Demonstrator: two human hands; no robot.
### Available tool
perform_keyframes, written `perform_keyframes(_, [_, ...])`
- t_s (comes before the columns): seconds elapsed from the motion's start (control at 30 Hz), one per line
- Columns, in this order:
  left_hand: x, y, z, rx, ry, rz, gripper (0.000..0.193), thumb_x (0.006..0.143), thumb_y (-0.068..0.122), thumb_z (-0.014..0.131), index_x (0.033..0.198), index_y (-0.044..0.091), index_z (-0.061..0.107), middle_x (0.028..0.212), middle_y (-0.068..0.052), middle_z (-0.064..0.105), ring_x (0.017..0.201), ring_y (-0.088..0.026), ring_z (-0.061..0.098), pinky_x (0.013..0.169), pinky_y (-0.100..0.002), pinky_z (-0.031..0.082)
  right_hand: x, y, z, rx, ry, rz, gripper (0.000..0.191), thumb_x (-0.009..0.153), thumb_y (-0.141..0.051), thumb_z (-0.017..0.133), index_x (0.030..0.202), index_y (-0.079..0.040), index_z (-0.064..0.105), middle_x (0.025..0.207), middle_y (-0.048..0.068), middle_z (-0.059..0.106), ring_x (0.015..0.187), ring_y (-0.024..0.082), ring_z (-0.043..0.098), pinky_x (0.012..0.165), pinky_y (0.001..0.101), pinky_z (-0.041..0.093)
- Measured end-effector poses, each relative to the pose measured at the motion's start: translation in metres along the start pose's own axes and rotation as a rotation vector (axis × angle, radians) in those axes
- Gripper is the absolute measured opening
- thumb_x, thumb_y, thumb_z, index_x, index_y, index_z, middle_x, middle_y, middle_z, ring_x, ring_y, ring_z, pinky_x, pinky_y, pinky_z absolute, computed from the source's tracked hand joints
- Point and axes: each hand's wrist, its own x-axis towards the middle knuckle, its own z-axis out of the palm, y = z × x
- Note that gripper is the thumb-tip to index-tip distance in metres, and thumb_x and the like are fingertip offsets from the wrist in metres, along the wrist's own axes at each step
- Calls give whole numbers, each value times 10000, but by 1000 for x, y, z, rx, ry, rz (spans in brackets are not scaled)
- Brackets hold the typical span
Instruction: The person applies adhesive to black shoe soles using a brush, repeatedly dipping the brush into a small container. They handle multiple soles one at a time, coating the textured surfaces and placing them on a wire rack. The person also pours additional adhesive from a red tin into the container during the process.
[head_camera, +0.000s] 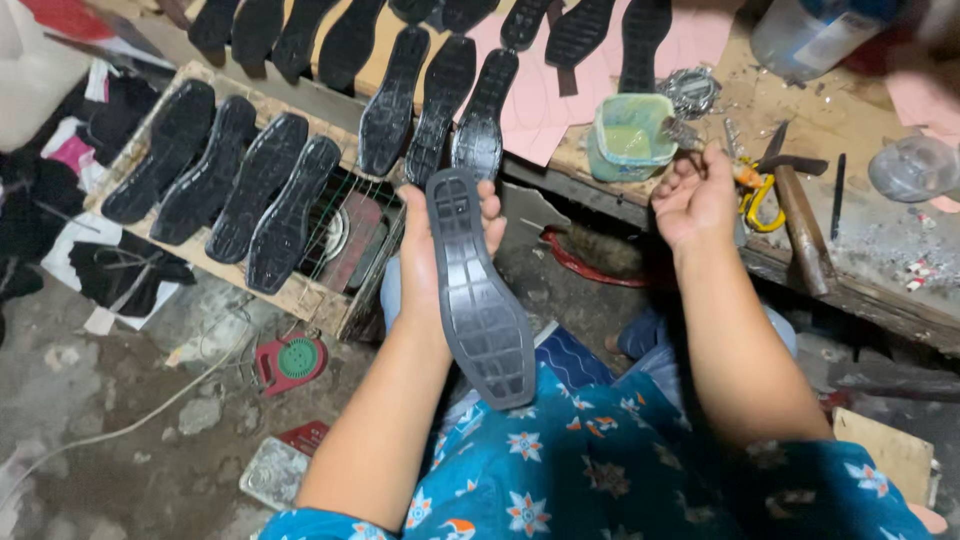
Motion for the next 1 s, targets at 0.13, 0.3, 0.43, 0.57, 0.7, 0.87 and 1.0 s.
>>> perform_keyframes(0.13, [8,-4,-23,-69,83,-47,706,1013,611,439,1226,-48,573,1135,-188,690,977,-267,723,850,-381,635,0,2,-3,-38,67,-52,265,978,-381,599,974,-117,620,882,38,688,760,174,605,658,322,462])
perform_keyframes(0.3, [-4,-25,-46,-13,253,-127,651,985,610,449,1180,-1,566,1094,-183,687,986,-295,720,919,-439,618,-1,-3,-18,-114,-6,-104,270,994,-355,594,1036,-92,638,908,53,694,790,186,652,659,321,488])
perform_keyframes(0.43, [-31,-42,-42,-84,333,-269,862,1014,665,462,1343,-130,519,1271,-253,612,1144,-359,650,1037,-491,546,-1,-19,-25,-235,-40,-342,146,1012,-206,624,1076,-76,612,883,60,661,723,182,654,609,317,495])
perform_keyframes(0.57, [-61,-46,-29,-25,-52,-346,644,955,532,482,1460,132,455,1445,-183,533,1195,-387,617,1022,-597,481,4,-38,-12,-583,-134,-491,136,1019,-139,646,1123,-57,613,931,40,695,716,141,666,595,290,507])
perform_keyframes(0.7, [-56,-39,-25,54,-104,-260,643,1001,407,512,1586,186,364,1566,-101,466,1248,-350,585,1082,-568,472,16,-53,6,-1175,-180,-475,240,1072,-254,644,1011,-33,719,908,78,684,771,187,624,712,330,499])
perform_keyframes(0.87, [-53,-28,-24,44,-117,-182,716,1050,529,491,1644,162,329,1607,-97,419,1276,-322,572,1031,-463,494,35,-45,19,-1677,-362,-935,214,968,-284,765,1038,-82,772,1261,165,566,1183,362,516,1033,428,434])
perform_keyframes(1.0, [-53,-24,-23,-164,-222,-216,766,1073,563,471,1637,63,335,1637,-134,418,1308,-361,568,1067,-472,488,41,-36,28,-1826,-381,-962,196,899,-285,798,1003,-119,812,1360,155,536,1266,400,420,1068,487,346])
